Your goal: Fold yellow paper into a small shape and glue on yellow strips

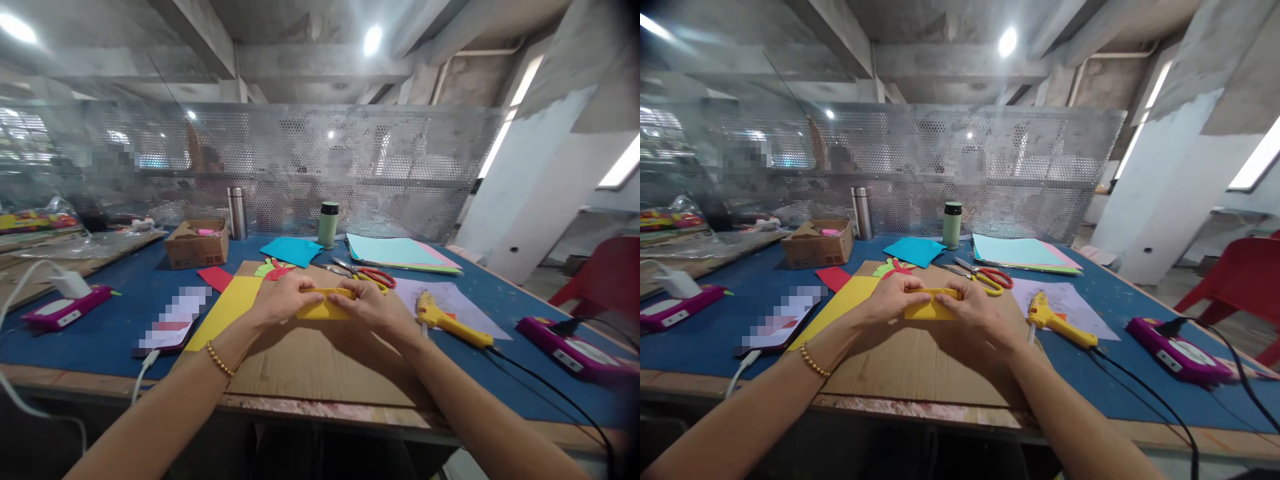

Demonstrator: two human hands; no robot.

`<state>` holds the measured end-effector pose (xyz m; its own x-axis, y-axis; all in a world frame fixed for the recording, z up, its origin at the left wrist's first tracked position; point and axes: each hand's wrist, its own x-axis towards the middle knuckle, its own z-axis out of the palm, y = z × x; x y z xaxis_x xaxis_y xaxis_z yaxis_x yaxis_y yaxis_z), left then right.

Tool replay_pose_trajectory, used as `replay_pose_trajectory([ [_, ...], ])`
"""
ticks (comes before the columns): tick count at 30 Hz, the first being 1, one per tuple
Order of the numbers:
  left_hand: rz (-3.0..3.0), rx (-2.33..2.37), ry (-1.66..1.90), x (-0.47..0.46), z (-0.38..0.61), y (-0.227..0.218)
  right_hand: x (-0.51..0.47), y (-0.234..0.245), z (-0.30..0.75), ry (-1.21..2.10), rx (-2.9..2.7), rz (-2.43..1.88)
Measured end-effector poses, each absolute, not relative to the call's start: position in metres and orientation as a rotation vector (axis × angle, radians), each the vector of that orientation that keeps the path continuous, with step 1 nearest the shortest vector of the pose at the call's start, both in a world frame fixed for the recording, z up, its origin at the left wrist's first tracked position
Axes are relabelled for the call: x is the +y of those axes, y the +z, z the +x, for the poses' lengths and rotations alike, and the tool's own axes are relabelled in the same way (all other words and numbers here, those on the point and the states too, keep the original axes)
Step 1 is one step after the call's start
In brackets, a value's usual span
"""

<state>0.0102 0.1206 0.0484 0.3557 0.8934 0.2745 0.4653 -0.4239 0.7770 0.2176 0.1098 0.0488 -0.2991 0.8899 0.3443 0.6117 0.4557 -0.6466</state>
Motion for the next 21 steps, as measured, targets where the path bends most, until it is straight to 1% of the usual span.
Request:
replay_pose_trajectory([
  [4, 2.067, 1.2, 0.911, 0.117, 0.012, 0.05, 0.109, 0.051, 0.218, 0.517, -2.051, -1.268],
  [9, 2.122, 1.171, 0.845, 0.11, 0.014, 0.056, 0.112, 0.049, 0.22, 0.687, -2.128, -1.211],
  [11, 2.105, 1.175, 0.833, 0.109, 0.015, 0.057, 0.115, 0.047, 0.221, 0.705, -2.129, -1.184],
  [21, 2.02, 1.286, 0.953, 0.114, 0.015, 0.055, 0.119, 0.046, 0.226, 0.577, -2.085, -1.301],
])
